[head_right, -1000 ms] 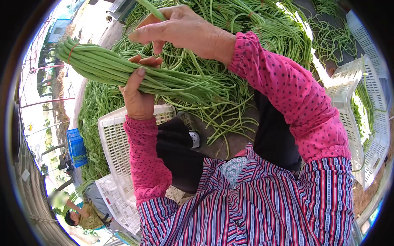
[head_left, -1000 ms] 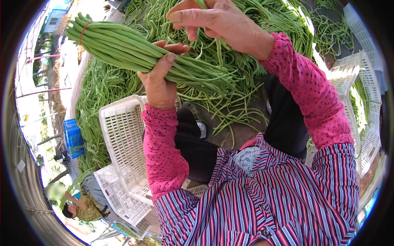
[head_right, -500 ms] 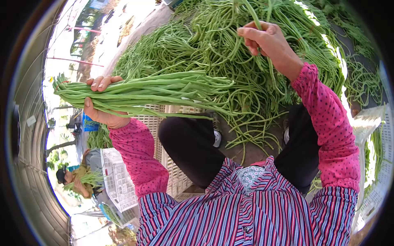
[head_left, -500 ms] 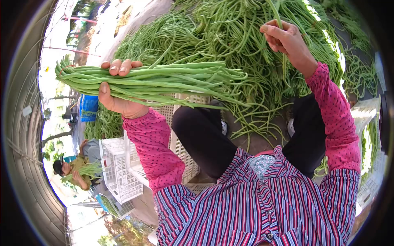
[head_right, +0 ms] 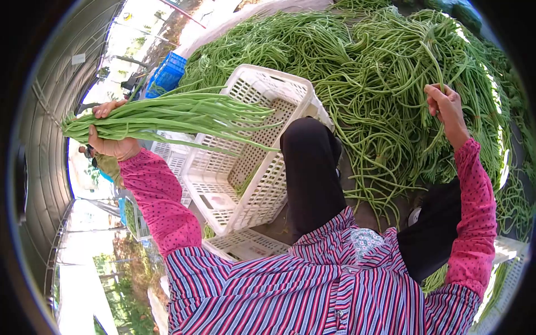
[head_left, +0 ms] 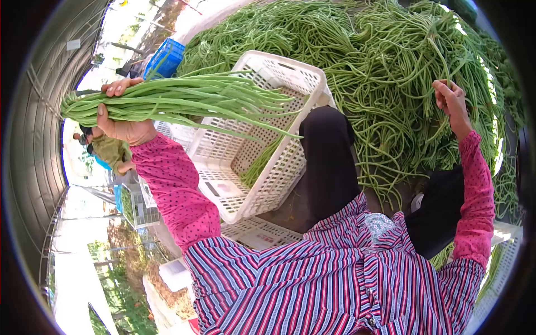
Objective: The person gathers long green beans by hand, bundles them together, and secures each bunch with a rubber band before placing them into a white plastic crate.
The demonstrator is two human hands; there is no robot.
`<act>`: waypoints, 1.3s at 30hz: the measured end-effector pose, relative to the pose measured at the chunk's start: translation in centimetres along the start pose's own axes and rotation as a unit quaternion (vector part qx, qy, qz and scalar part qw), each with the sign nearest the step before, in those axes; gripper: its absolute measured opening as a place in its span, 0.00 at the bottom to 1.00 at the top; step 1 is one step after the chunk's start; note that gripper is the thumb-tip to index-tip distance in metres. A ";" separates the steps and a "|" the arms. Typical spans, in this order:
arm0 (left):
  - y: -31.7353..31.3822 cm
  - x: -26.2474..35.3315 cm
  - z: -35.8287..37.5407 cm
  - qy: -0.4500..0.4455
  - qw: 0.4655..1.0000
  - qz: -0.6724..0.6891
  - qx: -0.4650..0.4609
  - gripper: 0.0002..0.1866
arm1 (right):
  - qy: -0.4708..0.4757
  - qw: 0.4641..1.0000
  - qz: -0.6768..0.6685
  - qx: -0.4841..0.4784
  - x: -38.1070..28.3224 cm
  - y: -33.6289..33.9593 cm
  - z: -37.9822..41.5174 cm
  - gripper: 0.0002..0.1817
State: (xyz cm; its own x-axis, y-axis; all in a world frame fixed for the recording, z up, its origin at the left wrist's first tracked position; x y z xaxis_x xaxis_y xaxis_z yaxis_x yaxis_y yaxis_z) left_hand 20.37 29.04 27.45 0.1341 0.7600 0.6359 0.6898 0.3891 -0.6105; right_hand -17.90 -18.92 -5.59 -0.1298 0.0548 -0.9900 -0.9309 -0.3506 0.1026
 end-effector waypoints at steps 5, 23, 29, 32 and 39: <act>4.9 6.3 3.2 -0.021 0.999 -0.026 0.034 0.18 | -0.011 0.999 0.039 0.015 2.5 0.6 -1.0 0.10; 28.3 -27.1 19.3 0.419 0.792 -0.430 0.112 0.21 | -0.106 0.963 0.246 -0.035 7.7 0.5 1.1 0.11; 35.7 -45.2 27.8 0.519 0.620 -0.589 0.001 0.46 | -0.111 0.954 0.277 -0.036 6.9 -0.7 1.1 0.12; 35.7 -47.8 28.0 0.510 0.595 -0.617 -0.081 0.46 | -0.087 0.949 0.298 -0.059 7.8 -1.6 1.4 0.11; 34.9 -45.9 27.9 0.461 0.607 -0.625 -0.167 0.36 | -0.058 0.938 0.323 -0.111 7.0 -4.7 2.6 0.06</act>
Point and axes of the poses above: each hand's wrist, its own z-axis away from the middle knuckle, its own y-axis out of the back of the hand, x = y × z, the point moved 10 cm from there along -z, towards the middle knuckle, and after that the axes turned 15 degrees about x, right-handed, at the moved point
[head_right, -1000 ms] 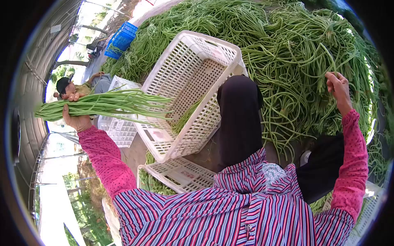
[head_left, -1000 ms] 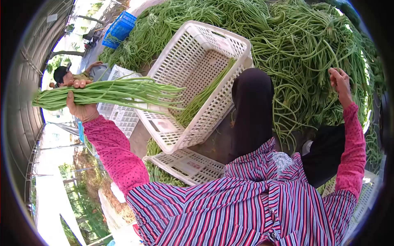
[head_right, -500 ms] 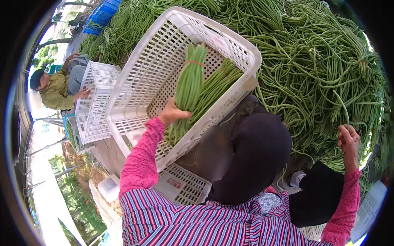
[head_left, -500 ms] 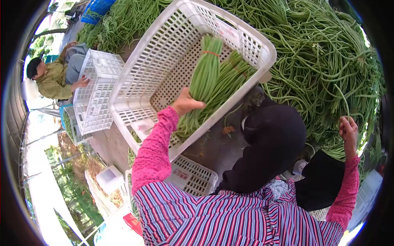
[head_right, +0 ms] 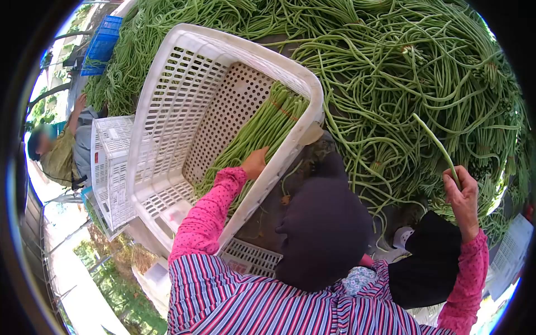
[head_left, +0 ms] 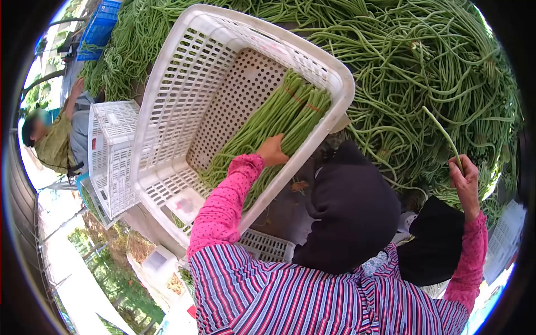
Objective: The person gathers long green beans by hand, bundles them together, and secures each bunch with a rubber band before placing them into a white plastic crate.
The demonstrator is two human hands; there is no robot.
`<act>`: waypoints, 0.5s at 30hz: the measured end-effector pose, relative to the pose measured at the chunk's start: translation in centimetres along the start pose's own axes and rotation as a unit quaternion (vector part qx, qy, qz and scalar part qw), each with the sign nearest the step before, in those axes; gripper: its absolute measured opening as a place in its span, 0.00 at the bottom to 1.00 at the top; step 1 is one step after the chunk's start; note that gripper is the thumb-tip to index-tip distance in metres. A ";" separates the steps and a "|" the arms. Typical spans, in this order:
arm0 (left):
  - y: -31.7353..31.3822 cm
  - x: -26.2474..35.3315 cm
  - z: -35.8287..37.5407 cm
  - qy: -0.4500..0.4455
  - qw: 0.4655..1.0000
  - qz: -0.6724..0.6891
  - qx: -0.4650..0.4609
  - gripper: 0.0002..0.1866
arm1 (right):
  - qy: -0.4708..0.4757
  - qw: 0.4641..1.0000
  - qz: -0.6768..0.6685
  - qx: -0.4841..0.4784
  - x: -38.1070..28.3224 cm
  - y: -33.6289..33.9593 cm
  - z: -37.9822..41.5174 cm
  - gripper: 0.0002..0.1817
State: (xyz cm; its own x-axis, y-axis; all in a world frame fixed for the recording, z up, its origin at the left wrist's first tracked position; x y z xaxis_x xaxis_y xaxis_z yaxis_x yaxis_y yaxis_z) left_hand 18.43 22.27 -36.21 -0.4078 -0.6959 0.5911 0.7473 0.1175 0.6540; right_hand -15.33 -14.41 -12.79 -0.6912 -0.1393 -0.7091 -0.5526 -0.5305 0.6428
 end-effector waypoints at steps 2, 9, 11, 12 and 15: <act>1.1 -0.1 0.7 0.002 1.000 -0.007 0.023 0.36 | 0.000 1.000 0.000 0.003 0.1 -0.1 -0.1 0.06; -1.2 -3.1 -0.2 0.043 0.992 -0.068 0.095 0.34 | 0.050 0.999 0.019 0.005 -3.2 -1.1 0.7 0.07; -0.7 -4.0 0.2 0.035 0.990 -0.079 0.109 0.34 | 0.081 0.996 0.021 0.023 -3.9 -0.5 1.0 0.07; -0.1 -4.3 0.3 0.031 0.989 -0.084 0.117 0.33 | 0.095 0.995 0.025 0.035 -4.6 0.0 1.1 0.07; 0.4 -4.0 0.6 0.012 0.988 -0.080 0.129 0.32 | 0.069 0.995 0.019 0.075 -3.8 2.9 0.9 0.08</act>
Point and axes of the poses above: each hand's wrist, its own z-axis away from the middle knuckle, its own y-axis out of the back of the hand, x = y × z, the point moved 10 cm from there along -z, towards the middle knuckle, and after that the axes turned 15 degrees about x, right-handed, at the moved point
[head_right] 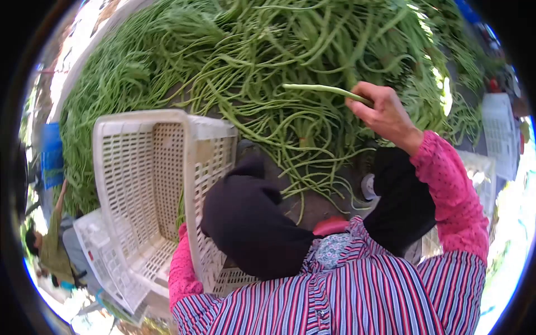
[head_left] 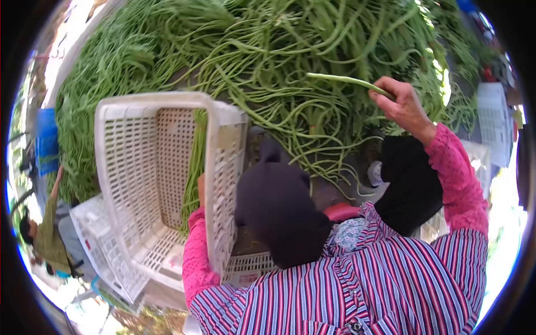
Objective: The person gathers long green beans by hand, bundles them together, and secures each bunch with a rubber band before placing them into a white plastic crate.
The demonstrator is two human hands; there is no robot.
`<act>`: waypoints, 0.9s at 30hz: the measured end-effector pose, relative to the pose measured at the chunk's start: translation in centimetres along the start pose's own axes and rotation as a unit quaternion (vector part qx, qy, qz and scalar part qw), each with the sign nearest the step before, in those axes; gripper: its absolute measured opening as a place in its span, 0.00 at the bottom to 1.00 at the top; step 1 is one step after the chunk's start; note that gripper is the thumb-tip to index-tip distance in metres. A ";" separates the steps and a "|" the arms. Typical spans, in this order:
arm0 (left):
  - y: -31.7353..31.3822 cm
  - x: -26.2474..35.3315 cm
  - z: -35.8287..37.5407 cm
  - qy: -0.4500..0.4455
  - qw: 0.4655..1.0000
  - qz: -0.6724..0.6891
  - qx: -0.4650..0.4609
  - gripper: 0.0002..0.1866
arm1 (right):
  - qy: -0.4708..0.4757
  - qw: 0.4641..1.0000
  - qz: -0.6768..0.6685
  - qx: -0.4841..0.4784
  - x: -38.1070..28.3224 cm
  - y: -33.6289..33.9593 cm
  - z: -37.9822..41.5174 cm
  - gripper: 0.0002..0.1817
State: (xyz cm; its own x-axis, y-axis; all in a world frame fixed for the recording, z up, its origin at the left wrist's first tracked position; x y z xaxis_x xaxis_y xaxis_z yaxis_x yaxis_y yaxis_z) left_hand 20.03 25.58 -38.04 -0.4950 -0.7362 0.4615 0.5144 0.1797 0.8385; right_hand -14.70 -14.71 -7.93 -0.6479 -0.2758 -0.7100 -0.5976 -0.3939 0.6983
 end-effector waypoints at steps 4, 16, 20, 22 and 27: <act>0.4 1.4 -0.4 0.019 0.999 0.027 0.008 0.30 | 0.027 0.990 -0.046 0.134 1.0 9.3 0.3 0.10; 5.3 1.0 1.4 0.142 0.973 0.171 0.057 0.27 | 0.042 0.717 0.543 0.434 18.1 48.5 25.1 0.13; 7.8 2.1 2.2 0.186 0.944 0.264 0.067 0.26 | -0.352 0.741 0.524 0.227 37.2 49.7 36.7 0.23; 9.5 2.8 2.5 0.205 0.920 0.326 0.070 0.25 | -0.382 0.732 0.505 0.252 38.4 46.8 38.0 0.25; 14.2 9.1 1.9 0.198 0.851 0.486 0.009 0.25 | -0.208 0.846 0.334 0.361 39.9 40.8 25.6 0.21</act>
Point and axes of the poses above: each hand's wrist, its own z-axis away from the middle knuckle, its own y-axis out of the back of the hand, x = y × z, the point moved 10 cm from there along -z, towards the middle knuckle, and after that the axes turned 15 degrees about x, right-handed, at the moved point
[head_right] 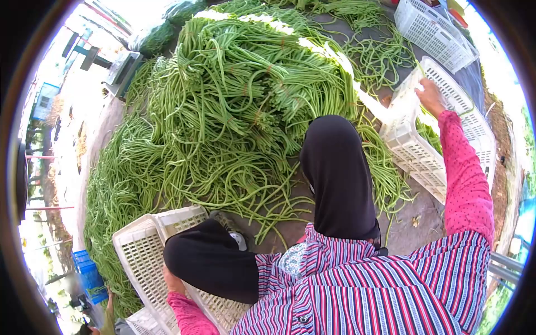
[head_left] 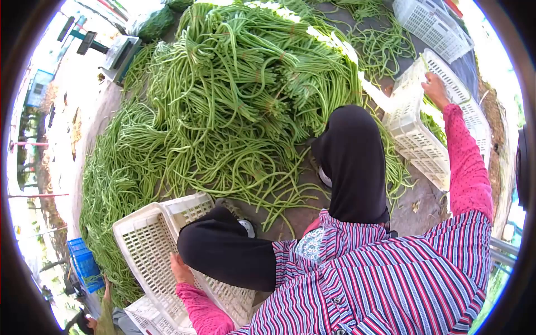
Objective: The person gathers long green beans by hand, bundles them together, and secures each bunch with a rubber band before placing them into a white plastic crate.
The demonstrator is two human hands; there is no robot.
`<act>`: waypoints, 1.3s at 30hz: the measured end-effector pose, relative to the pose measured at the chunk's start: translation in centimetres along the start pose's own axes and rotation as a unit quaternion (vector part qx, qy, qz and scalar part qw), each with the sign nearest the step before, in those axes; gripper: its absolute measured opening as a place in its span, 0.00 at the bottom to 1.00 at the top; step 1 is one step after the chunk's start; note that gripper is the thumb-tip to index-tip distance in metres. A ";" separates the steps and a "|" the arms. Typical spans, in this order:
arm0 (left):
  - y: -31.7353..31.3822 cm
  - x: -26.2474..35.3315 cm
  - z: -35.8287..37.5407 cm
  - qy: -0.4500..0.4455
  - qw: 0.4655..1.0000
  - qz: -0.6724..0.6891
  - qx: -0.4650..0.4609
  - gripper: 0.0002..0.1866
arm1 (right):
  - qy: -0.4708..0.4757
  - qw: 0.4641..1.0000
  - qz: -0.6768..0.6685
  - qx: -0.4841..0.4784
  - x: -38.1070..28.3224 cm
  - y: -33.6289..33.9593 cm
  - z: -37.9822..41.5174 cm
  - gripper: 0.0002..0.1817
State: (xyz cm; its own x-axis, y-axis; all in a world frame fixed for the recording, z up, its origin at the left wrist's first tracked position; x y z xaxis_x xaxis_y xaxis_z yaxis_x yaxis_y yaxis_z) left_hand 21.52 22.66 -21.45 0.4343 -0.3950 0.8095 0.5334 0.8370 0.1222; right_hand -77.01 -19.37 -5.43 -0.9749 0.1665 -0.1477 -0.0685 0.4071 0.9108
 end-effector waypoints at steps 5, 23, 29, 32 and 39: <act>-7.2 5.5 6.0 -0.087 0.992 -0.077 -0.051 0.23 | 0.077 0.993 -0.090 -0.029 -21.9 -6.9 -2.5 0.20; -6.9 6.3 7.7 -0.325 0.795 -0.454 0.235 0.18 | 0.273 0.921 -0.275 0.041 -69.7 -16.3 -8.8 0.17; -8.2 6.8 8.3 -0.335 0.783 -0.479 0.214 0.22 | 0.267 0.915 -0.140 -0.269 -74.8 -23.4 -9.9 0.20; -8.2 7.0 8.5 -0.303 0.774 -0.510 0.221 0.22 | 0.323 0.892 -0.077 -0.306 -77.0 -29.0 -10.0 0.29; -8.5 6.9 8.4 -0.331 0.774 -0.503 0.195 0.22 | 0.405 0.879 -0.247 -0.056 -74.1 -37.0 -15.0 0.39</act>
State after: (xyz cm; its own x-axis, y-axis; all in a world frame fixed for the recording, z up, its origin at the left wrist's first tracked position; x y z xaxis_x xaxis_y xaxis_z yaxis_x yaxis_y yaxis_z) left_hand 13.87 15.99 -12.11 -0.5948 -0.7485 0.2932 0.0436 0.3342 0.9415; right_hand -5.41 -60.27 -22.43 -0.6490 -0.7172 -0.2536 -0.5015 0.1527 0.8516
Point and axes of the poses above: each hand's wrist, its own z-axis away from the middle knuckle, its own y-axis out of the back of the hand, x = y × z, the point moved 10 cm from there along -z, towards the middle knuckle, and after that the axes turned 15 degrees about x, right-handed, at the moved point
